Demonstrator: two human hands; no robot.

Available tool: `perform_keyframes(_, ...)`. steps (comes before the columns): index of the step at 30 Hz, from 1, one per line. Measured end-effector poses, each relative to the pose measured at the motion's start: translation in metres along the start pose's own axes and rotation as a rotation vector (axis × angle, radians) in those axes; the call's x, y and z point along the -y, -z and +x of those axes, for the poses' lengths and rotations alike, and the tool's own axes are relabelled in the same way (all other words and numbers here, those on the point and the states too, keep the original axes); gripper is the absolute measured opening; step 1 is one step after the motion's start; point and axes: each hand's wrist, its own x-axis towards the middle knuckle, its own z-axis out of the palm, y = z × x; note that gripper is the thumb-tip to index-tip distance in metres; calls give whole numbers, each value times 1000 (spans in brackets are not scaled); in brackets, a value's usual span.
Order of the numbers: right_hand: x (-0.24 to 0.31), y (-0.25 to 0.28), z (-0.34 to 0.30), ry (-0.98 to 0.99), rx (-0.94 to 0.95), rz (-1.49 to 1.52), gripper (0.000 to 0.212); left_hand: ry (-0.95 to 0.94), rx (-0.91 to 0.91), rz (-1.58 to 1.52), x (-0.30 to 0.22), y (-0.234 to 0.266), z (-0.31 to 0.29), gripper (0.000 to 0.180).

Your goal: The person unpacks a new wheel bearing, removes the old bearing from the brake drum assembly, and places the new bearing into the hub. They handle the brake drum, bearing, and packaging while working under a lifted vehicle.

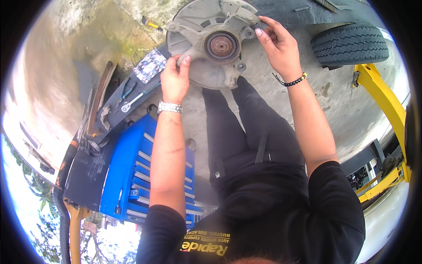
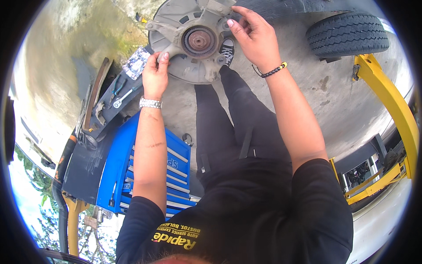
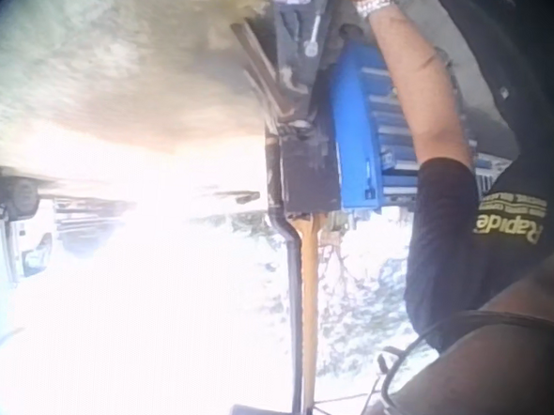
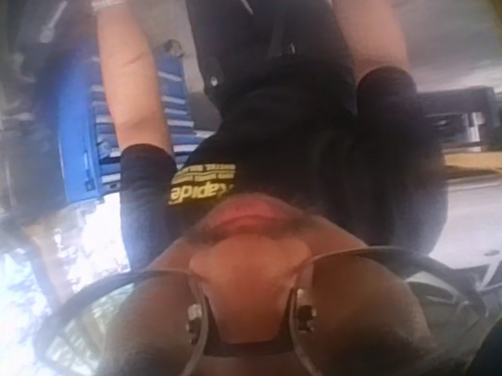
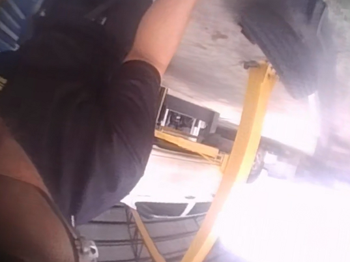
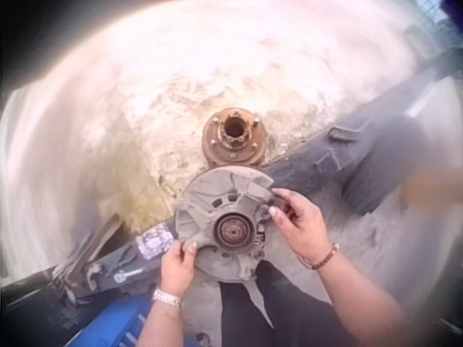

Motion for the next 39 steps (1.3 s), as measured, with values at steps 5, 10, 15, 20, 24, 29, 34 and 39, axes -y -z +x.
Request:
perform_keyframes(5,-1,-23,-31,-109,-230,13,47,49,48,6,5,1,1,40)
perform_keyframes(10,6,-47,-68,138,-157,-321,48,35,59,-63,1,-1,3,36)
perform_keyframes(15,13,-81,-56,100,-233,-487,49,63,111,-41,-12,4,-1,36)
perform_keyframes(20,18,-98,-52,132,-232,-458,39,61,166,-58,-13,9,4,41)
perform_keyframes(24,11,-96,-50,255,-193,-526,33,25,191,45,-8,11,9,40)
perform_keyframes(29,1,-88,-50,272,-143,-505,42,-84,190,196,-16,17,11,47)
perform_keyframes(34,2,-78,-87,100,-222,-420,66,-425,265,479,-29,24,18,54)
perform_keyframes(39,13,-78,-130,-314,-117,-221,85,-436,356,772,-45,26,28,50)
